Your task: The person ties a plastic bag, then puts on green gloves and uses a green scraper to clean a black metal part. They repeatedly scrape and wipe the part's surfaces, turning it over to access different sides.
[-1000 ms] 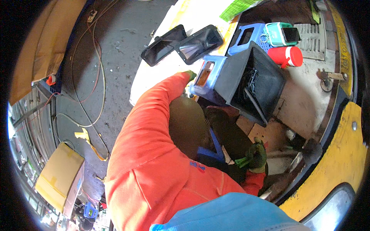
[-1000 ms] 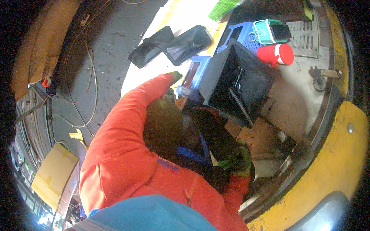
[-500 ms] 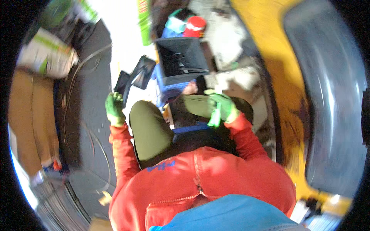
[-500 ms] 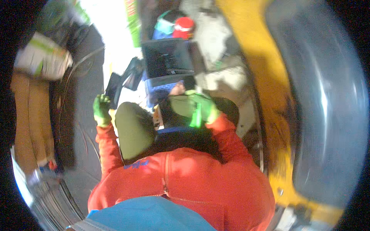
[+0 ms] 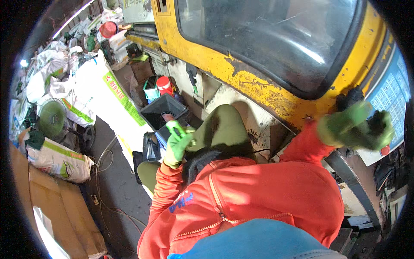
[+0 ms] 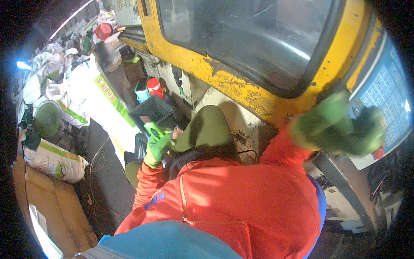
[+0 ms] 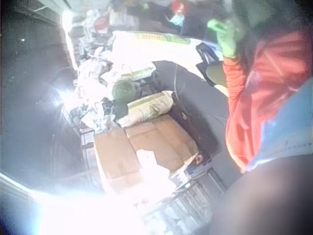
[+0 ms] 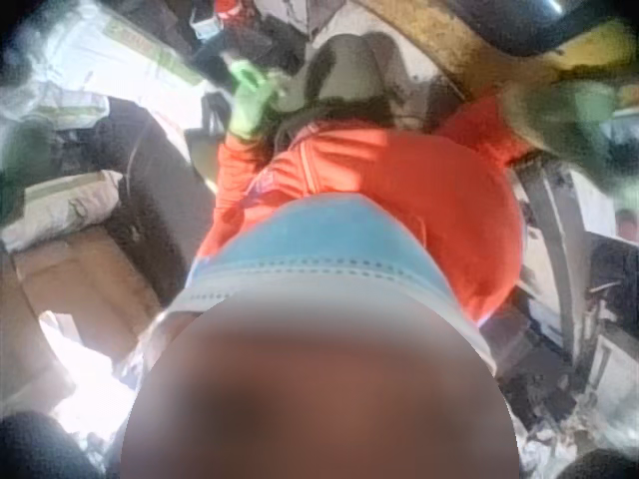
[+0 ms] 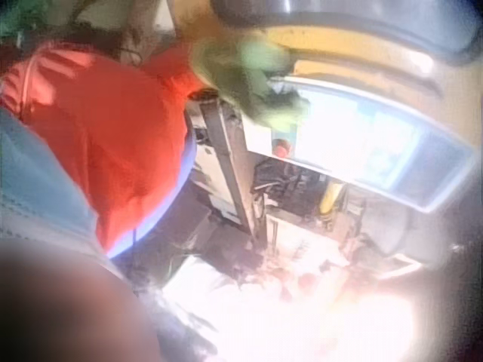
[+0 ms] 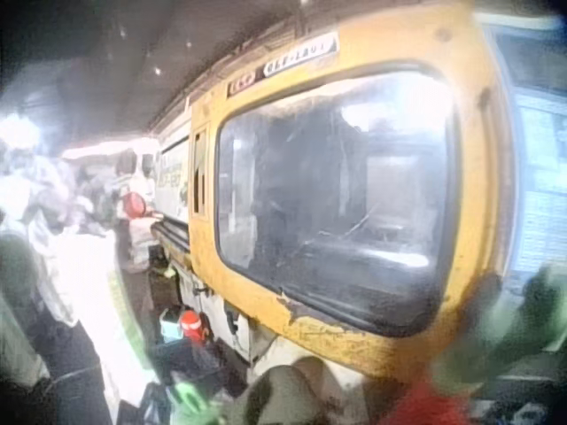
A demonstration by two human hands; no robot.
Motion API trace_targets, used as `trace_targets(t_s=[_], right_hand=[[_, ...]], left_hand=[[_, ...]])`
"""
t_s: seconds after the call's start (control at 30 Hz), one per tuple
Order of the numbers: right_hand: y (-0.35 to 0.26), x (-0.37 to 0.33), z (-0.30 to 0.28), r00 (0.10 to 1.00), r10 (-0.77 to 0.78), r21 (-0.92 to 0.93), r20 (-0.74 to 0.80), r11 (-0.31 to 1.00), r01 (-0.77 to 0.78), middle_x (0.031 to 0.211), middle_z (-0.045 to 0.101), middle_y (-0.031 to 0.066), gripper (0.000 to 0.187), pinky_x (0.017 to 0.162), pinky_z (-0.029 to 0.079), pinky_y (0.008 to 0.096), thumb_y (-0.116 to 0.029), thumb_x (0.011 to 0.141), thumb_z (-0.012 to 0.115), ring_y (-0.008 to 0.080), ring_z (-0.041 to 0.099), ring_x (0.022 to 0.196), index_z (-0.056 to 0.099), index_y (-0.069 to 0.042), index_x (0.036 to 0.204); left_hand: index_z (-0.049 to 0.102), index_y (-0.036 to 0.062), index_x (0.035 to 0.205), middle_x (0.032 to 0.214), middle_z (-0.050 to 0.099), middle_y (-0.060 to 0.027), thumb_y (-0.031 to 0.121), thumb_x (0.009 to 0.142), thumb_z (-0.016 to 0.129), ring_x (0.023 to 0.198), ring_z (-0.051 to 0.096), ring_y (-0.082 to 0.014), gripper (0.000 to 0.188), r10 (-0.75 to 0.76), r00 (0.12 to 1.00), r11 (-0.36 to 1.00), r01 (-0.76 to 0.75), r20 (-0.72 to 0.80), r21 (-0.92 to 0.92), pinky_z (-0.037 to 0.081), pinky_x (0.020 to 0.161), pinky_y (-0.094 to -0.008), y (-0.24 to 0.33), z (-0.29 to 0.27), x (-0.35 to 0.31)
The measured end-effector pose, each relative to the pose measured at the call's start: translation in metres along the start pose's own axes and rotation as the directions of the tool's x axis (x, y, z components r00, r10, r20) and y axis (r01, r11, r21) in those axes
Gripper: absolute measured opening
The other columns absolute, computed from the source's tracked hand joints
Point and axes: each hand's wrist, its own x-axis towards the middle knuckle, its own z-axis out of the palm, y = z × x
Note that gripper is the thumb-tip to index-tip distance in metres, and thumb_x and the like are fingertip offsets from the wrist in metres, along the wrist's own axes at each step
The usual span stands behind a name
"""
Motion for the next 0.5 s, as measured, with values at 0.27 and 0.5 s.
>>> trace_targets(t_s=[0.27,0.5], right_hand=[[0.01,0.031,-0.01,0.726,0.642,0.25,0.245,0.682,-0.688,0.071,0.052,0.0017,0.037,0.046,0.036,0.0188,-0.016,0.083,0.061,0.0065,0.046,0.051,0.051,0.003,0.113],[0.018,0.013,0.055,0.741,0.579,0.518,0.34,0.542,-0.661,0.079,0.058,0.0034,0.032,0.046,0.039,0.0199,-0.01,0.079,0.066,0.0078,0.051,0.056,0.053,-0.001,0.108]], left_hand=[[0.057,0.0065,0.087,0.06,0.051,-0.0007,0.027,0.087,0.057,0.052,0.052,-0.0162,0.02,-0.163,0.849,0.854,-0.134,-0.503,-0.503,0.047,0.052,-0.0312,-0.074,-0.116,-0.053],[0.057,0.0064,0.096,0.064,0.053,-0.0045,0.029,0.083,0.063,0.053,0.053,-0.019,0.027,-0.111,0.913,0.812,-0.145,-0.394,-0.565,0.047,0.052,-0.0315,-0.082,-0.119,-0.026]])
